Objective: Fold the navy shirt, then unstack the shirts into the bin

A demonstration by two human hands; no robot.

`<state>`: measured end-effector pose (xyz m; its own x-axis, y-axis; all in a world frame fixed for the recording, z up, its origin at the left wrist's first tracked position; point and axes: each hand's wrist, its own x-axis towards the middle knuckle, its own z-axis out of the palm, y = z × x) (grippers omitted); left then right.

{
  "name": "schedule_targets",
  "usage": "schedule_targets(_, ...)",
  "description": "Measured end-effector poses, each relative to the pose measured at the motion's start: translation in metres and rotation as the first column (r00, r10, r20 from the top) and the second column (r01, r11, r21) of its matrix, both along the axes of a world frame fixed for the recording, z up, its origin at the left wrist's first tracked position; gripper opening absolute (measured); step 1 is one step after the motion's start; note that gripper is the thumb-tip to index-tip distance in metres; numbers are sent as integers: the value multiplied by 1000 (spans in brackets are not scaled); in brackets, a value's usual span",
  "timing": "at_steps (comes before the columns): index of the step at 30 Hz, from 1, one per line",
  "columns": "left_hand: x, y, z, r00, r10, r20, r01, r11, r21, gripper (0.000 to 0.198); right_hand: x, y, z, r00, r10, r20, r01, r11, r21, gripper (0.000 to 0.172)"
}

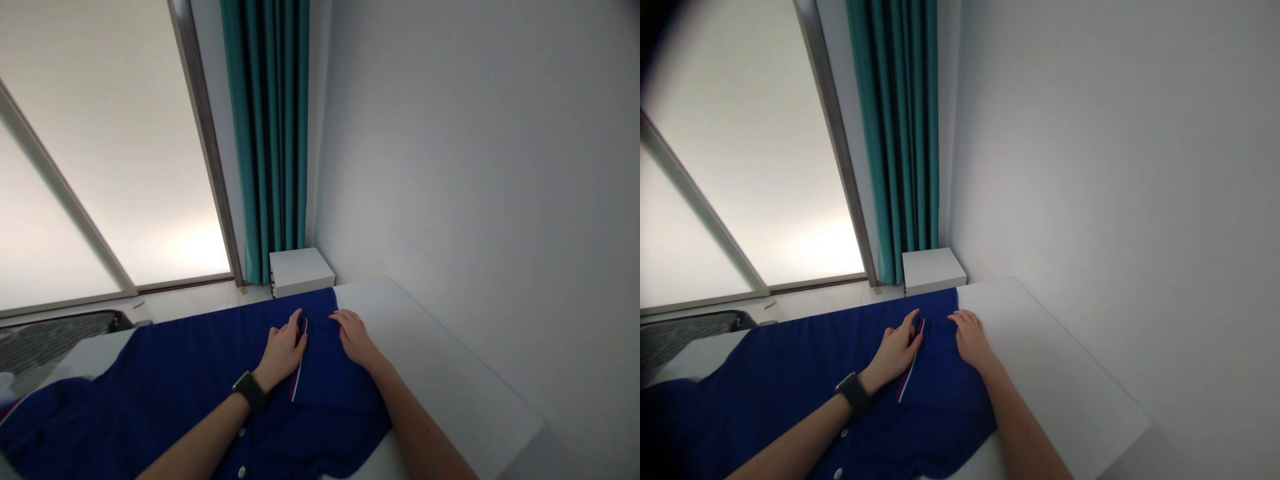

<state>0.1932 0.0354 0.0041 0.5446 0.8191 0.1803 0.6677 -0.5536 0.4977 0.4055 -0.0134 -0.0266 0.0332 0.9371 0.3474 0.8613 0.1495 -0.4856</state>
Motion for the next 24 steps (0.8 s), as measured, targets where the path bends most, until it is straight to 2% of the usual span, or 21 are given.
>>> schedule_targets(3,-1,1,-7,1000,-19,17,18,999,34,51,3,-2,-1,994,-68,83,73,996,-54,53)
schedule_targets(7,-2,3,-10,996,-61,59,60,998,16,41,10,-3,2,987,-144,74,150,985,-83,51)
schedule_targets(12,-2,3,-7,994,-62,95,63,998,-1,45,9,1,8,997,-76,6,76,993,-89,62)
schedule_targets(14,-2,3,-7,993,-58,99,59,998,-8,48,6,5,9,997,-75,15,77,991,-109,61)
schedule_targets(19,-2,3,-6,992,-81,101,83,996,-21,47,5,20,10,987,-104,123,121,983,-138,38)
schedule_targets(24,-2,0,-2,992,-95,85,99,994,-39,48,20,34,10,974,-155,167,179,974,-138,19)
